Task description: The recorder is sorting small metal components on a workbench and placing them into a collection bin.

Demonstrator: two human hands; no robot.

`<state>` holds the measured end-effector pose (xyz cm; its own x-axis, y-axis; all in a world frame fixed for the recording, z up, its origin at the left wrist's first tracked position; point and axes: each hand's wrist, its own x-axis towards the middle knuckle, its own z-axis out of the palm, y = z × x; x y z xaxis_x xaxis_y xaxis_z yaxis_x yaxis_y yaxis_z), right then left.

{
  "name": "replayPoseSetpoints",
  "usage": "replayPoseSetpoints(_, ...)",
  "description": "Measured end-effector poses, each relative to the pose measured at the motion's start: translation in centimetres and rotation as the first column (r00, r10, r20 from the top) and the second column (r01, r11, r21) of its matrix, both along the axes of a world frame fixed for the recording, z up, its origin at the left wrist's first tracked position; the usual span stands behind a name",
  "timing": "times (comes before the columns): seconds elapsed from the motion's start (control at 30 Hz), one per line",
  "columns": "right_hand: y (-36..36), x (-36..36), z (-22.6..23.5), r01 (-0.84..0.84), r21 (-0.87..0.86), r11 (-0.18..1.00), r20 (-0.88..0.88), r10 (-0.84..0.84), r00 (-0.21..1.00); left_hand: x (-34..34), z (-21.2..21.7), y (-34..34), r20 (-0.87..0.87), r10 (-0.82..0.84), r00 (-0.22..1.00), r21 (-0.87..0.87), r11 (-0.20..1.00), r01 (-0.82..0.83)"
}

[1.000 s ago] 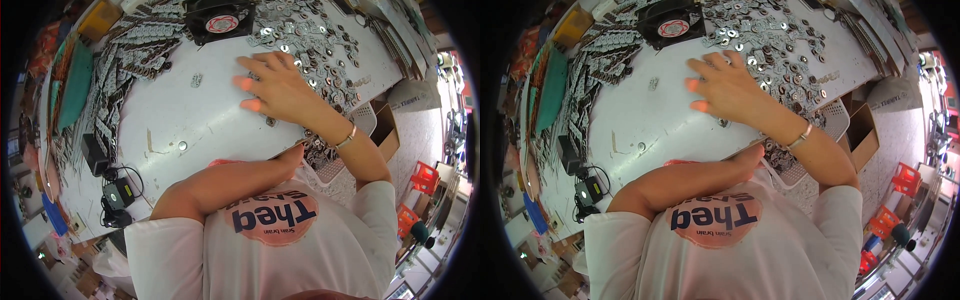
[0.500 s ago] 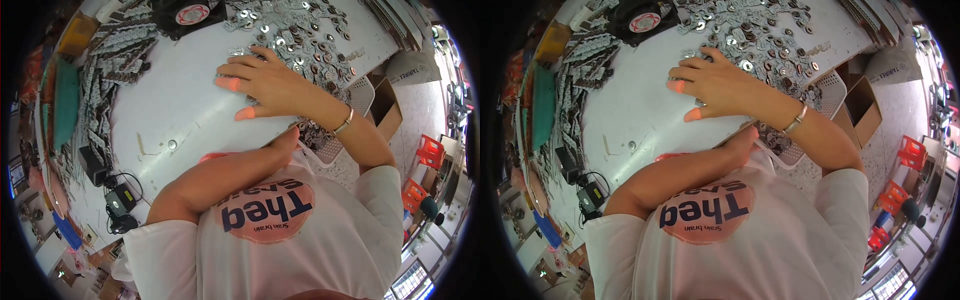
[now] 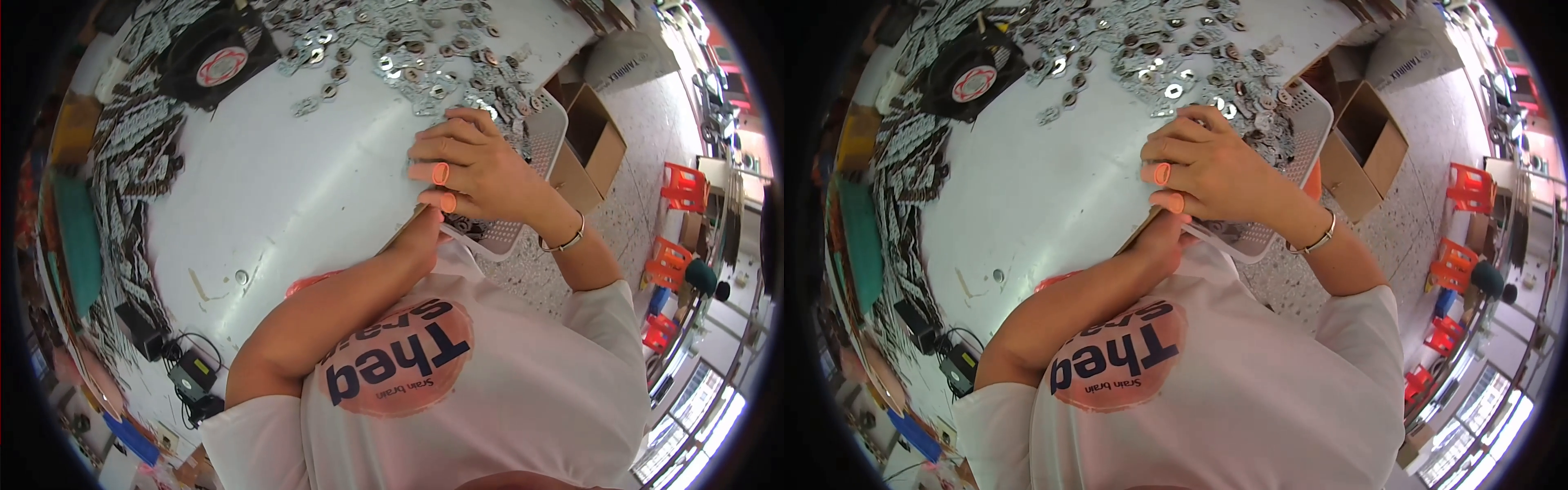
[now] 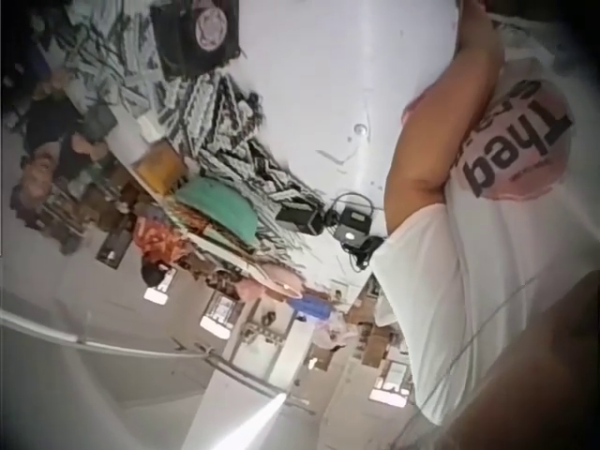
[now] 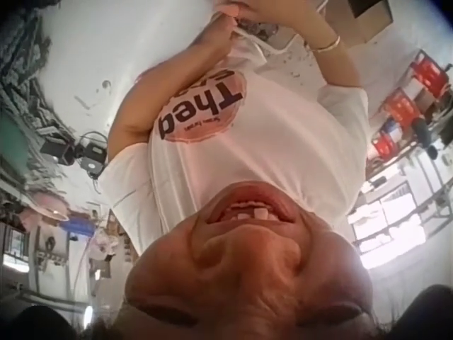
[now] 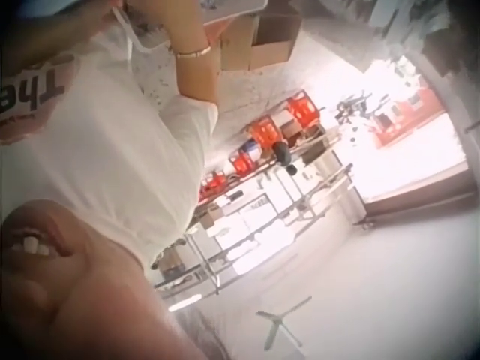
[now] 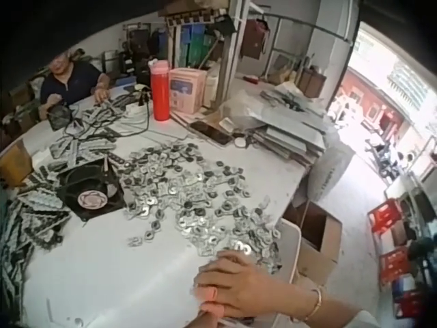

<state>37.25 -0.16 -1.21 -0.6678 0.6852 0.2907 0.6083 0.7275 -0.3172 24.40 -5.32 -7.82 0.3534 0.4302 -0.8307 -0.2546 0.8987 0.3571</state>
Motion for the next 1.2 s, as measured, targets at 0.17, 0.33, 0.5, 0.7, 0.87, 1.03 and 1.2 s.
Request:
replayPoseSetpoints(0.17, 3.1, 3.3, 1.4, 0.221, 0.079, 0.972, -0.120, -0.211, 0.970, -0.1, -2.0, -0.7, -0.052, 0.072, 0.996, -0.048, 0.996, -0.074)
replayPoseSetpoints(0.33, 5.9, 6.9, -1.5, 0.427, 0.152, 0.891, -0.122, -0.412, 0.903, -0.1, -2.9, -0.9, -0.082, 0.047, 0.996, -0.114, 0.992, -0.056)
replayPoseSetpoints(0.5, 3.4, 7.1, -1.5, 0.384, 0.015, 0.923, -0.139, -0.379, 0.915, -0.3, -4.0, -1.2, -0.097, 0.061, 0.993, -0.110, 0.991, -0.072)
replayPoseSetpoints(0.7, 0.2, 1.3, 0.8, 0.363, 0.126, 0.923, -0.105, -0.352, 0.930, 0.3, -2.3, -0.8, -0.085, 0.105, 0.991, -0.122, 0.986, -0.115)
replayPoseSetpoints(0.87, -0.3, -0.6, -1.2, 0.136, 0.129, 0.982, -0.091, -0.124, 0.988, -0.2, -3.6, -0.7, 0.002, -0.020, 1.000, -0.018, 1.000, 0.020)
replayPoseSetpoints(1.03, 2.0, 2.0, 2.5, 0.054, -0.112, 0.992, -0.155, -0.071, 0.985, -0.4, -1.0, -0.2, 0.114, 0.053, 0.992, -0.026, 0.998, -0.051)
replayPoseSetpoints(1.2, 12.6, 0.1, 2.8, 0.183, 0.041, 0.982, -0.080, -0.180, 0.981, -0.3, -1.7, -1.0, 0.040, 0.097, 0.995, -0.048, 0.994, -0.095)
